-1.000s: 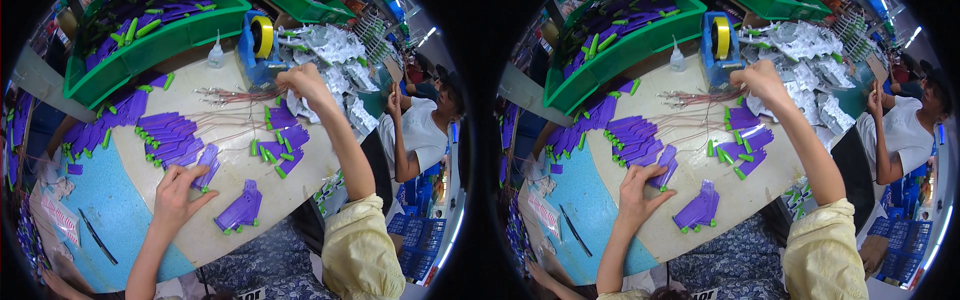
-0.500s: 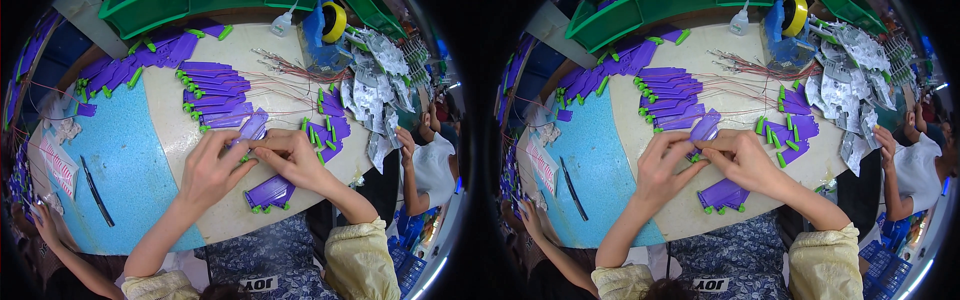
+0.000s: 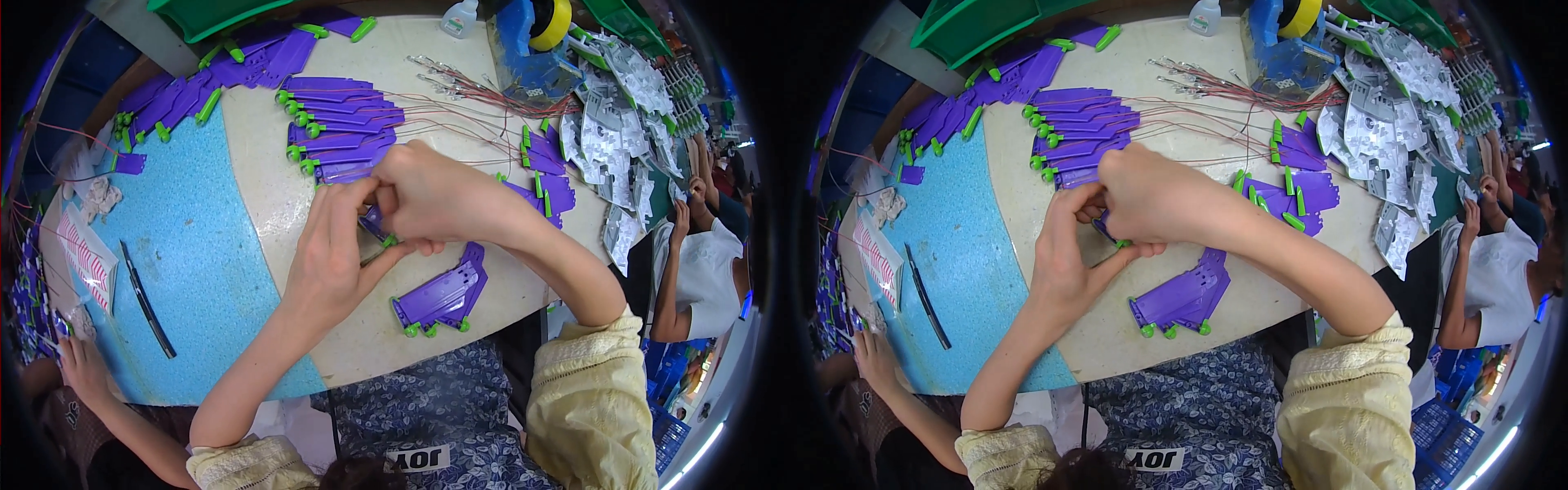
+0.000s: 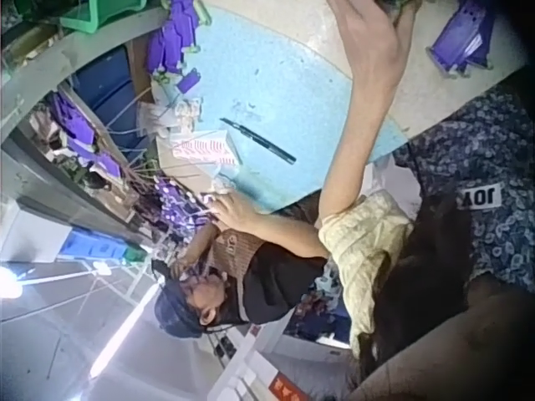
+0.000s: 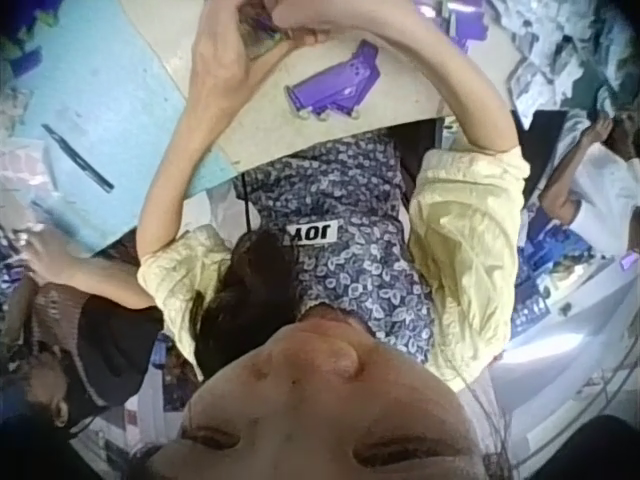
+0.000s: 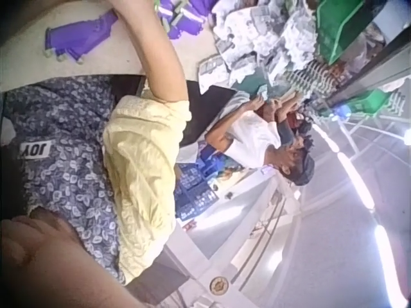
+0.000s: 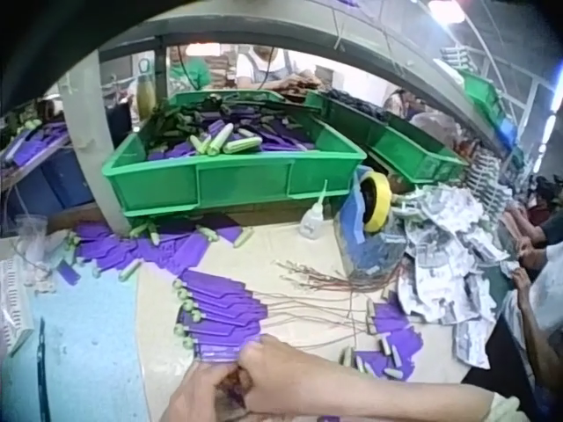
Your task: The person assembles plastic and electronic components by attaching green plastic clips and wires to purple plastic parts. A mallet is occasionally used to secure the parts together.
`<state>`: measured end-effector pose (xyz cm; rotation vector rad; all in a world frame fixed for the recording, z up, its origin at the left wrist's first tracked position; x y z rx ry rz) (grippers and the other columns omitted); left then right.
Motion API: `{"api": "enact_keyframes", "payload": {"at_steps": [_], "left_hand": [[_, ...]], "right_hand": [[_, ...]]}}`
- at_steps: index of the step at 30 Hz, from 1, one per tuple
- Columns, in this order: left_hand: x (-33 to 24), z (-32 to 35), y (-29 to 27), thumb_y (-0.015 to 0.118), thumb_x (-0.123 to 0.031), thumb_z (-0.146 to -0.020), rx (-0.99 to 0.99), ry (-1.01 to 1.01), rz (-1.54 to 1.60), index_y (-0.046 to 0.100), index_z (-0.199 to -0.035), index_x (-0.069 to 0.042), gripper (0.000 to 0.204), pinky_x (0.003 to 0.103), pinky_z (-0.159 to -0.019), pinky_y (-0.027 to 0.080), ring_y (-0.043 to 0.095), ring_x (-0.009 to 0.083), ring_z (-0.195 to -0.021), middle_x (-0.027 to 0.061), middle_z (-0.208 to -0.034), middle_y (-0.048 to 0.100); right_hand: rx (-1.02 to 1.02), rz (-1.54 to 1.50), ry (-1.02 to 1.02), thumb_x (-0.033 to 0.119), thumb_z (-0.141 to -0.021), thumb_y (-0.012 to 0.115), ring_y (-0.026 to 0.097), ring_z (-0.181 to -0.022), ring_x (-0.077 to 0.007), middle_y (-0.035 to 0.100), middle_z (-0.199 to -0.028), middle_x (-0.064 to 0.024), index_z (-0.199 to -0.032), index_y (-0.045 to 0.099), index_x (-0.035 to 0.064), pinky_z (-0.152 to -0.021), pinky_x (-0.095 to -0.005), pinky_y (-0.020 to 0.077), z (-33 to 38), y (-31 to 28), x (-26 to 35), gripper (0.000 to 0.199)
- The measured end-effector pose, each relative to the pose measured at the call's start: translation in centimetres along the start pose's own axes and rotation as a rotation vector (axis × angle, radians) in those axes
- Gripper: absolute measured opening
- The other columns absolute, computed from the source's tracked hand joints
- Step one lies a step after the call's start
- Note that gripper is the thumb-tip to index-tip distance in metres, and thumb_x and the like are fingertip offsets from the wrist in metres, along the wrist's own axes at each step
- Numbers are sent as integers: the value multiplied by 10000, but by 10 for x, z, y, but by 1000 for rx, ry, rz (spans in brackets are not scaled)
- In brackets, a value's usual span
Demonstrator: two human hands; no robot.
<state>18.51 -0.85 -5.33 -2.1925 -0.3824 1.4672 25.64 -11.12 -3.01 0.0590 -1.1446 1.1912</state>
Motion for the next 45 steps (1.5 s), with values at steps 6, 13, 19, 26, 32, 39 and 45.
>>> {"api": "enact_keyframes", "payload": {"at_steps": [6,13,19,26,32,39,45], "left_hand": [[-7,-7,-22,795,-39,-665,-203,170,-296,574,-1063,5,457,426,-774,450,553,327,-875,131,-1045,573],[-47,27,-2,825,-204,-660,247,248,-16,729,-984,-98,355,395,-784,492,569,293,-915,99,-1053,641],[-23,16,-21,747,-32,-716,-52,134,-429,694,-1023,-12,312,352,-708,512,560,277,-868,131,-1103,610],[-6,8,-8,779,28,-684,-43,1,-48,516,-1280,3,652,366,-714,516,600,286,-875,160,-1044,606],[12,11,-11,831,5,-671,-85,-184,118,560,-1226,-8,618,298,-785,566,685,199,-919,136,-1155,671],[13,7,-9,833,-5,-674,-63,-211,151,571,-1199,-4,587,304,-796,578,688,200,-933,134,-1153,669],[14,6,-10,818,26,-669,-93,-237,146,580,-1175,-2,559,298,-790,584,687,191,-917,123,-1128,670]], "right_hand": [[-645,104,-335,-2,-730,648,656,-581,-319,634,-609,-173,-703,654,-9,-613,-387,539,10,-29,-4,28],[-887,442,-289,96,-793,691,641,-831,-350,631,-891,-180,-829,704,-3,-775,-434,514,-22,-95,-43,106],[-992,242,-746,6,-766,662,603,-689,-303,597,-774,-137,-816,572,-5,-627,-355,474,46,-88,35,104],[-487,416,-469,50,-724,687,593,-621,-325,555,-759,-118,-752,604,32,-541,-431,465,38,15,5,89],[-261,-29,-319,-19,-738,734,522,-605,-142,554,-681,-60,-812,712,-14,-535,-300,397,25,12,-9,77],[-430,20,-275,-5,-719,702,579,-612,-251,595,-718,-135,-814,689,-27,-563,-353,445,23,6,-12,98],[-378,7,-328,-18,-719,705,585,-602,-247,594,-715,-130,-804,676,-32,-539,-345,445,30,17,-12,91]]}}
Point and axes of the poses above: each hand's wrist, its own z-axis away from the middle knuckle, its own y-axis out of the palm, x = y × z, the point moved 6 cm from there along -z, towards the middle knuckle
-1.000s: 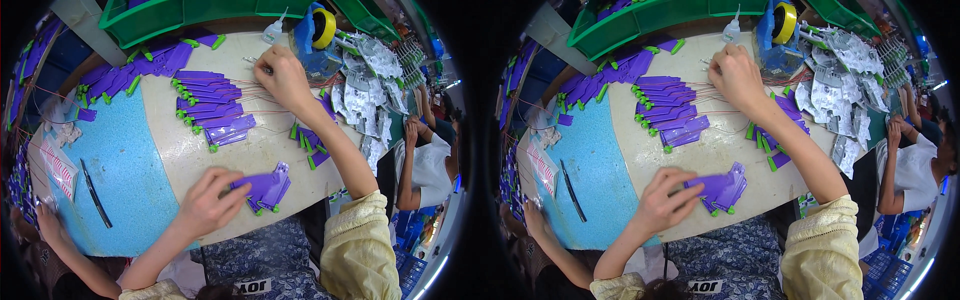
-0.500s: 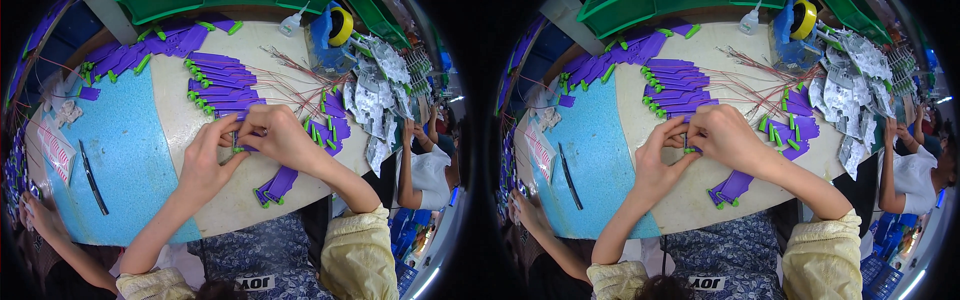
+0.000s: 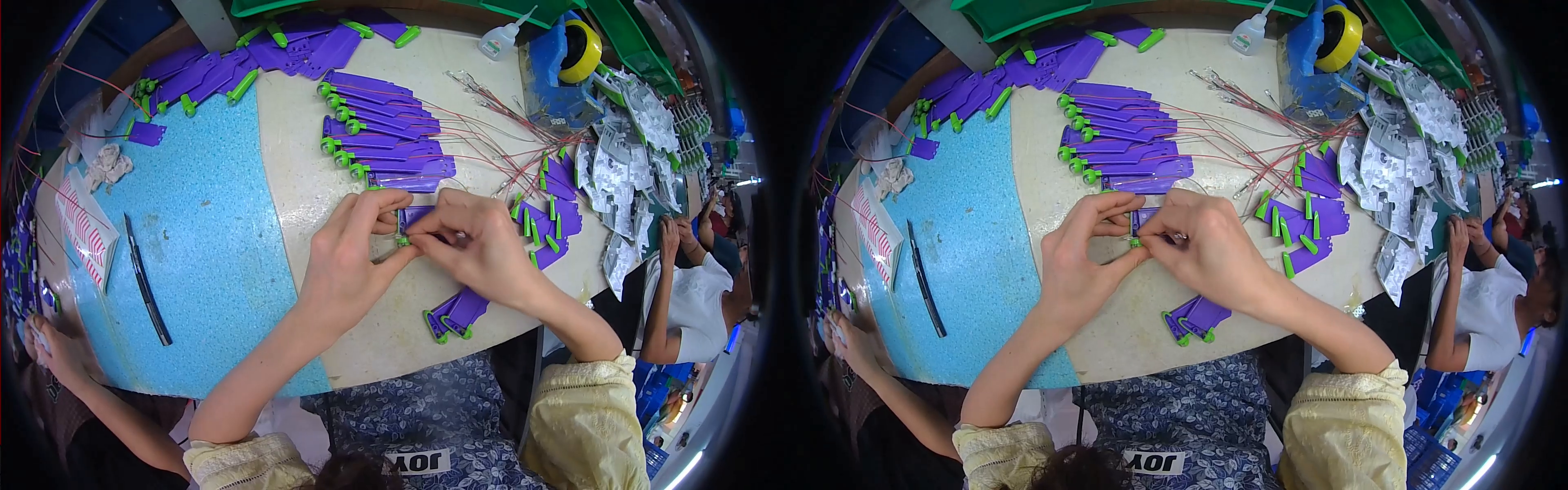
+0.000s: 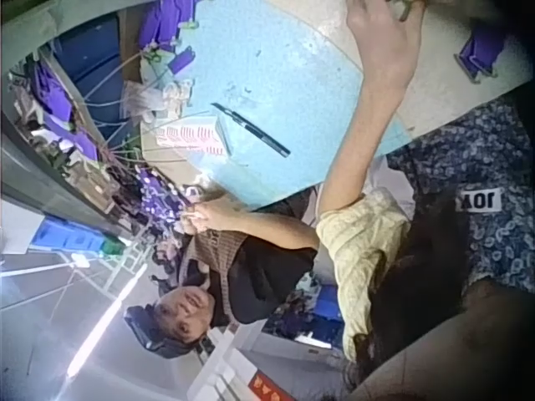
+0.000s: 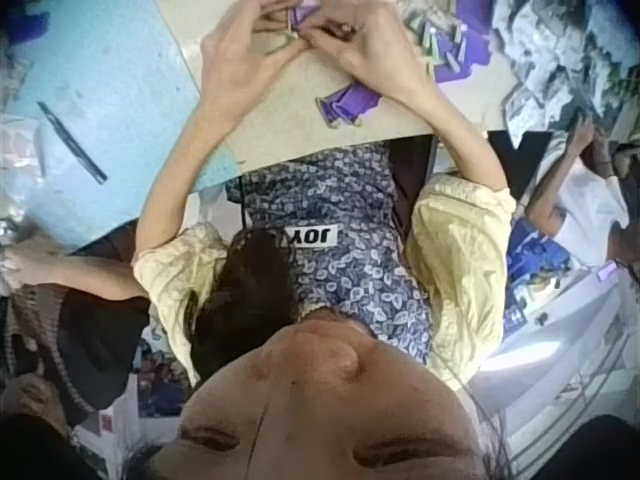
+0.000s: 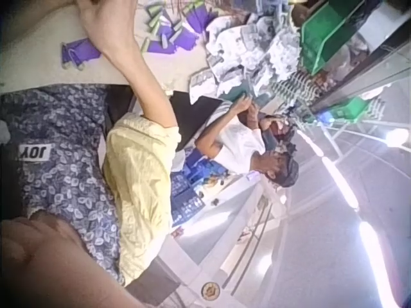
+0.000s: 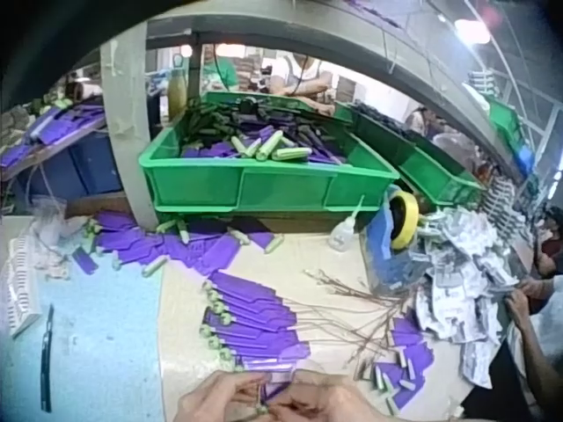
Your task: The person assembles plastic and electronic components by attaching green plastic clips and wires to purple plastic parts. A mallet is occasionally used to secure the parts together.
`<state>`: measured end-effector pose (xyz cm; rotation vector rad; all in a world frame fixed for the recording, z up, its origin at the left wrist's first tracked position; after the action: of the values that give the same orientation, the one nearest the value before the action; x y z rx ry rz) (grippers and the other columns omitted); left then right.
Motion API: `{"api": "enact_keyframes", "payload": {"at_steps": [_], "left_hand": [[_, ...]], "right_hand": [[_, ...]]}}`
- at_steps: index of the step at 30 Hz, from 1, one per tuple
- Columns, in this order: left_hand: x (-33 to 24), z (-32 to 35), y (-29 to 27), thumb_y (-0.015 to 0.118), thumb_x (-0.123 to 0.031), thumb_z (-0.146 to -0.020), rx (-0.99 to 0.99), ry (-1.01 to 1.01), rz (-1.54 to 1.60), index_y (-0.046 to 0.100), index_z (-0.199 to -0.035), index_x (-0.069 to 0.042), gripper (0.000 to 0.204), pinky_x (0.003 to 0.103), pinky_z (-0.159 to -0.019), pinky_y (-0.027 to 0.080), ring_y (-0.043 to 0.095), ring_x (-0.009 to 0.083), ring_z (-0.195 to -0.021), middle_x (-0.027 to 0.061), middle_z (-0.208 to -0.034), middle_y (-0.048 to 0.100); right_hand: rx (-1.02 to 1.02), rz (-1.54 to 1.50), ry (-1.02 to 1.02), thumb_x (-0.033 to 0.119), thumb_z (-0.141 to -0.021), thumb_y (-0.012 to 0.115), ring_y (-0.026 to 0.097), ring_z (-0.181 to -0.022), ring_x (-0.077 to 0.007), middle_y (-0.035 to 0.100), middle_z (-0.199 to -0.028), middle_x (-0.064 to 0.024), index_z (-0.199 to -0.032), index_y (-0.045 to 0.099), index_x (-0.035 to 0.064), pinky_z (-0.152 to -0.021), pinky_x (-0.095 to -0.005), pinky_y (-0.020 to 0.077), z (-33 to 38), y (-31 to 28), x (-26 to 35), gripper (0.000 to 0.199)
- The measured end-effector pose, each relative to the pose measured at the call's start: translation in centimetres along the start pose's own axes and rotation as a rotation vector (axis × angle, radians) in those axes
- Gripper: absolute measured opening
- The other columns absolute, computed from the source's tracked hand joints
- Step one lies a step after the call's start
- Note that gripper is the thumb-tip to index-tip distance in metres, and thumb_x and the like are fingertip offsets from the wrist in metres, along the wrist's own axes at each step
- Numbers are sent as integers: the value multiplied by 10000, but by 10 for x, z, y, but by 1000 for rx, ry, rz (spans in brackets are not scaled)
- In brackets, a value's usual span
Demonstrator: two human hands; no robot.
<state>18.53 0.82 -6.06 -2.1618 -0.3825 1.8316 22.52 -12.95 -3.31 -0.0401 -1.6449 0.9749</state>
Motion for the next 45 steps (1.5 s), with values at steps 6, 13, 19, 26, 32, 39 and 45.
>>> {"api": "enact_keyframes", "payload": {"at_steps": [6,13,19,26,32,39,45], "left_hand": [[-1,1,1,800,18,-677,-25,53,42,576,-1136,-24,513,338,-727,562,669,233,-836,131,-980,617],[0,1,1,802,26,-664,-36,53,38,578,-1131,-23,520,338,-721,560,667,236,-828,129,-953,610],[1,1,1,808,14,-662,-30,45,41,581,-1128,-26,520,344,-716,554,661,237,-819,127,-936,610],[1,0,1,815,-2,-662,-35,26,42,579,-1129,-31,524,343,-706,548,659,233,-815,122,-910,606],[-1,-1,1,813,4,-664,-35,55,20,587,-1111,-19,502,337,-690,556,666,233,-801,128,-916,612],[-2,-2,-1,845,-8,-660,-19,-2,-4,557,-923,12,391,311,-746,596,698,225,-892,154,-1077,687],[-3,-2,0,827,1,-645,-33,60,32,597,-1013,9,435,332,-668,557,643,246,-785,117,-884,609]], "right_hand": [[-109,-14,88,-30,-713,700,577,-596,-240,571,-727,-112,-790,640,-30,-540,-333,443,-2,-4,-1,98],[12,22,24,-21,-751,695,487,-607,-99,550,-720,-35,-803,667,-14,-525,-266,372,-15,-3,3,59],[65,-69,25,-10,-777,723,471,-597,-93,545,-697,-23,-885,736,3,-520,-252,356,5,1,-2,109],[-52,-49,183,19,-706,725,498,-574,-165,563,-714,-84,-786,654,-24,-539,-315,404,-9,-9,-7,116],[15,-39,93,8,-722,706,479,-601,-135,549,-712,-57,-803,660,-21,-544,-289,378,-14,-4,-6,98],[36,-109,103,-7,-798,725,442,-597,-75,528,-692,-11,-926,747,16,-513,-248,334,1,-4,-9,131],[26,-113,40,-23,-790,711,450,-604,-116,470,-675,-26,-944,748,11,-508,-272,327,6,-2,-5,162]]}}
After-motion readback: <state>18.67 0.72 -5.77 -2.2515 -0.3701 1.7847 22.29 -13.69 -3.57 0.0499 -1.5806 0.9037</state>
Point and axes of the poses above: each hand's wrist, its own z-axis away from the middle knuckle, its own y-axis out of the palm, x = y × z, the point moved 6 cm from there along -z, towards the middle knuckle
